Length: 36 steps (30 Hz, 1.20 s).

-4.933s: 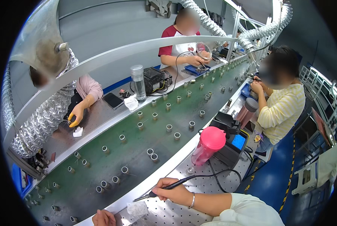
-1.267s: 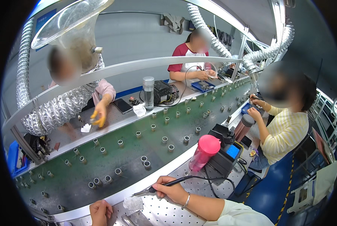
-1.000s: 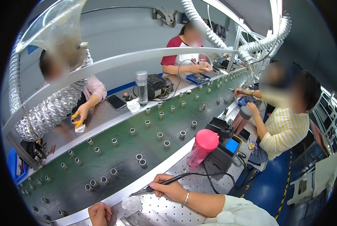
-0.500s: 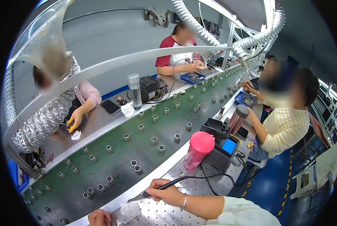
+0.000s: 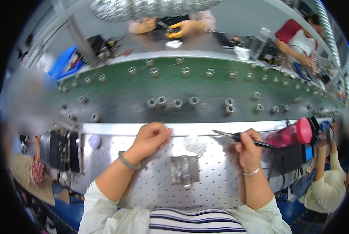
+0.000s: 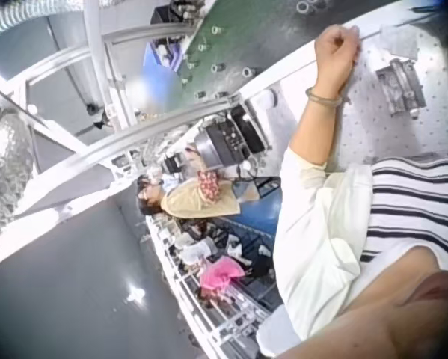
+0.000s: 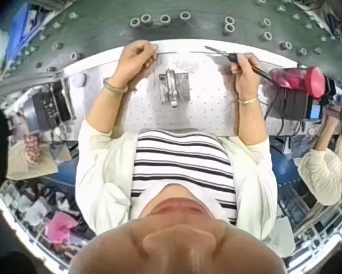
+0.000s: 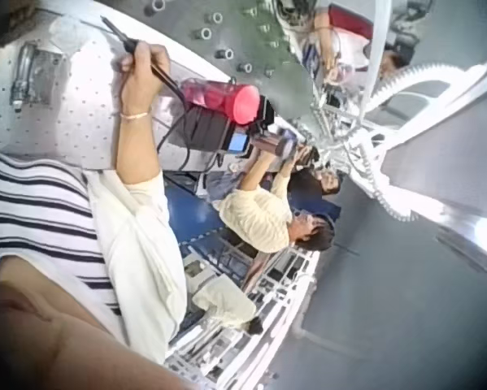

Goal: The person uses a soldering iron to apply solder to small cylindrical metal components held in a fixture. They repeatedly pick up components from a green workbench, solder them, and place them back down. The camera angle frequently shifts upward, obscuring the workspace.

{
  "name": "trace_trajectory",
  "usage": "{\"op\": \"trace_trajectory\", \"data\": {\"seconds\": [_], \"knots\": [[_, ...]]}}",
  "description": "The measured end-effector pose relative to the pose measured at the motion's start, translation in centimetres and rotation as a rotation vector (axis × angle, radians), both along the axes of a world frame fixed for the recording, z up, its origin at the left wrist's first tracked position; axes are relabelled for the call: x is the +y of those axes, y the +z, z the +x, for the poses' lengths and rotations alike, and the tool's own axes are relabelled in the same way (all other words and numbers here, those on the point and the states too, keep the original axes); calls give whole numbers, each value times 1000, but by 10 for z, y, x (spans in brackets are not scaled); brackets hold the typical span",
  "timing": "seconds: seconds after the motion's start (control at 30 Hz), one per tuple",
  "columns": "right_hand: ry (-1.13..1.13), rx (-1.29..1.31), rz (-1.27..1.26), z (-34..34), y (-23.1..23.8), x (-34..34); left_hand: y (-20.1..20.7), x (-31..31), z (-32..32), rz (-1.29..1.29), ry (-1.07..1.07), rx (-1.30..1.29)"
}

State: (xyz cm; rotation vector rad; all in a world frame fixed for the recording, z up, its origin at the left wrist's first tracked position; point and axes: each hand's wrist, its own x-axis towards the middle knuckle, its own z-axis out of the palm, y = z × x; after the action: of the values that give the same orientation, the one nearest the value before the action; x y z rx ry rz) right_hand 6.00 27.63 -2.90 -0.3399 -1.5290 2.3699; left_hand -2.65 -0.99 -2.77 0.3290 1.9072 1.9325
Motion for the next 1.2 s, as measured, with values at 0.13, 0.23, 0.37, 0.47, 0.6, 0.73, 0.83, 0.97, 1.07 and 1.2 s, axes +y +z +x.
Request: {"op": "trace_trajectory", "data": {"seconds": [0.13,0.23,0.37,0.47,0.6,0.73,0.83,0.97,1.07,1.2], "knots": [[46,24,99,-2,-7,3,12,-21,-6,-344,157,270],[38,9,94,-7,-5,0,23,-32,-29,-665,337,472],[54,14,68,-6,-4,0,17,-29,-60,-729,271,591],[45,20,68,-2,-3,0,-8,-25,-78,-726,265,717],[51,8,58,-4,-3,1,-15,-41,-84,-649,283,800],[75,-15,57,-5,-3,1,-3,-80,-59,-700,242,634],[36,-21,38,-5,1,-2,26,-65,-48,-823,358,838],[47,-39,50,-6,0,-1,41,-28,-69,-795,231,1053],[44,-64,46,-4,1,-2,23,-12,-77,-825,179,1063],[63,-17,59,-3,3,-2,15,-11,-83,-902,195,1029]]}}
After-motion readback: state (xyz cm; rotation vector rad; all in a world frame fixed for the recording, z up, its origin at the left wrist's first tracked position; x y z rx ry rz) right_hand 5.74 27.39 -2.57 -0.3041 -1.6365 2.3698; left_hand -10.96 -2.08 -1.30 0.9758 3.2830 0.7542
